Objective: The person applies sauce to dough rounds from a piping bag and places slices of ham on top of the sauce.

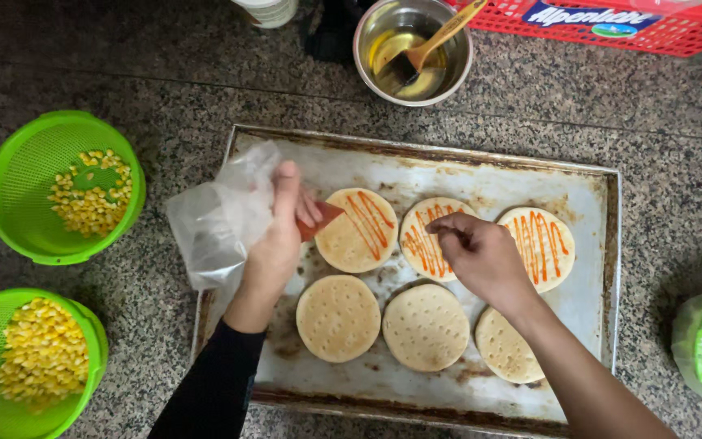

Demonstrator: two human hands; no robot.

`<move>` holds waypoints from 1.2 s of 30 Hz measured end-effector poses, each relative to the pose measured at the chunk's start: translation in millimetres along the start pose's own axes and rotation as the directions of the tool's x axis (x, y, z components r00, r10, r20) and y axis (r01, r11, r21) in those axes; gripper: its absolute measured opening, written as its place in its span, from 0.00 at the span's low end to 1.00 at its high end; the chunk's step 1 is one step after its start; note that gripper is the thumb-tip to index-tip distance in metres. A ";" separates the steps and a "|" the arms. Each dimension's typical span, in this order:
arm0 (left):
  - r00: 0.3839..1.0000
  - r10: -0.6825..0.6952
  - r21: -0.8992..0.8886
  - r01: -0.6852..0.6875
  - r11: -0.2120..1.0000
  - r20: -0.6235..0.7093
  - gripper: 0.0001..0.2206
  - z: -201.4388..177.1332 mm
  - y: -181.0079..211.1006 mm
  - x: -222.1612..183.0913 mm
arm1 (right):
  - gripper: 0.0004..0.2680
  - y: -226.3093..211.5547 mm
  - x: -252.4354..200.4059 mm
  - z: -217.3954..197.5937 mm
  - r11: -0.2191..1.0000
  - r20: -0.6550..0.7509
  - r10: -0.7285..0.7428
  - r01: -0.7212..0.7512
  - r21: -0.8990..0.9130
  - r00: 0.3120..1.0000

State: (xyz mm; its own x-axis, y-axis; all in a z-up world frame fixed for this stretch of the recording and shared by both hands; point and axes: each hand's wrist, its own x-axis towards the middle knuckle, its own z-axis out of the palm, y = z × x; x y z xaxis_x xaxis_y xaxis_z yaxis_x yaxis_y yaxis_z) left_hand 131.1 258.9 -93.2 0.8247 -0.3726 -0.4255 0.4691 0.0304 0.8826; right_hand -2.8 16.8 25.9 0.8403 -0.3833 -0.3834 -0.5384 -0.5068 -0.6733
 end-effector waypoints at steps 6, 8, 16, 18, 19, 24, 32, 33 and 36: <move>0.999 0.054 0.396 -0.047 0.917 -0.006 0.21 20.0 -13.5 -32.8 | 0.09 -5.0 0.2 3.9 0.999 0.028 0.034 -0.034 -0.010 0.999; 0.985 -0.159 -0.073 0.153 0.985 -0.070 0.30 0.4 8.2 -10.4 | 0.09 -4.3 -0.9 4.3 1.000 0.025 0.027 -0.026 -0.016 0.999; 0.996 -0.015 0.310 0.042 0.950 -0.092 0.24 3.4 11.0 -47.1 | 0.09 -6.3 -3.7 11.8 0.999 0.028 -0.031 0.031 -0.015 0.999; 0.998 0.016 0.036 -0.014 0.999 -0.055 0.30 -8.0 16.6 -41.9 | 0.09 -10.5 -4.3 11.5 0.999 0.032 -0.007 0.008 -0.037 0.999; 0.998 0.062 -0.028 -0.062 0.998 -0.009 0.29 -13.7 18.9 -43.3 | 0.09 -13.5 -5.5 11.7 0.999 0.034 0.004 -0.003 -0.048 0.999; 0.990 -0.032 0.142 0.051 0.989 -0.139 0.27 4.6 13.7 -59.5 | 0.09 -21.9 -10.7 12.1 0.999 0.073 0.035 -0.032 -0.040 0.997; 0.884 0.399 -0.118 -0.436 0.892 -0.245 0.22 0.6 67.1 -71.4 | 0.09 -21.6 -21.4 12.2 0.999 0.099 -0.008 0.012 -0.040 0.995; 0.874 0.412 -0.156 -0.458 0.875 -0.258 0.22 0.6 71.3 -76.7 | 0.09 -20.8 -23.6 12.6 0.999 0.101 -0.009 0.013 -0.034 0.995; 0.863 0.423 -0.231 -0.487 0.842 -0.277 0.22 -2.6 76.7 -99.5 | 0.09 -18.2 -30.1 13.0 0.999 0.096 -0.034 0.038 -0.035 0.995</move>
State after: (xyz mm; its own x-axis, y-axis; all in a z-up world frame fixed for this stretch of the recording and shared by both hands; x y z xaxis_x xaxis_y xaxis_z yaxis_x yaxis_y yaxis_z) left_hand 85.8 300.7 16.3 0.9975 -0.0512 -0.0491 0.0662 0.4216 0.9043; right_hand -17.5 47.6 41.5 0.8605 -0.2901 -0.4187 -0.5081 -0.5478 -0.6646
